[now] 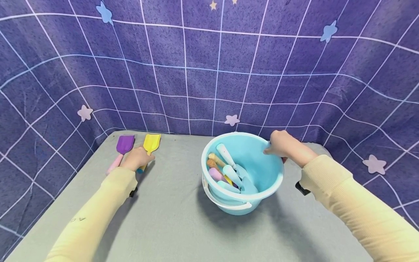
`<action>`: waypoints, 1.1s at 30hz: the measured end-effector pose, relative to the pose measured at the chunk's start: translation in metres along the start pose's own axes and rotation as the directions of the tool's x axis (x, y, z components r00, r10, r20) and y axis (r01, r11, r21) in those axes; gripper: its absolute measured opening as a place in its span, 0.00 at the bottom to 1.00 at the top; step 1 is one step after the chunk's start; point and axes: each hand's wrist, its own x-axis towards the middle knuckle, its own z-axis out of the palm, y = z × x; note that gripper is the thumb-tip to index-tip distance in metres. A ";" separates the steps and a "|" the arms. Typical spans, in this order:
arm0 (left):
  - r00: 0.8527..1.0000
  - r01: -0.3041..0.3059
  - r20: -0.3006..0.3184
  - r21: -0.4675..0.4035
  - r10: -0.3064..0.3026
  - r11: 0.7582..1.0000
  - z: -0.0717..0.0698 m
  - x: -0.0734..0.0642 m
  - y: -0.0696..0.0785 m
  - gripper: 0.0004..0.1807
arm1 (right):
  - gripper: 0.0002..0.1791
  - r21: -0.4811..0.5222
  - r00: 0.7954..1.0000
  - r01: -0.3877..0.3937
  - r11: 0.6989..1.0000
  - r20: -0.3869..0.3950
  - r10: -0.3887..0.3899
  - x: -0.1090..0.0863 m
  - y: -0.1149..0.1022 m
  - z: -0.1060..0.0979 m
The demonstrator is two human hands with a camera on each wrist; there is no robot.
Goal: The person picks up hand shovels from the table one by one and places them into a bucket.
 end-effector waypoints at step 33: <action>0.986 0.165 -0.028 0.056 -0.164 0.985 0.020 0.017 0.017 0.23 | 0.14 0.000 0.999 0.026 1.000 -0.039 -0.026 0.002 0.005 0.004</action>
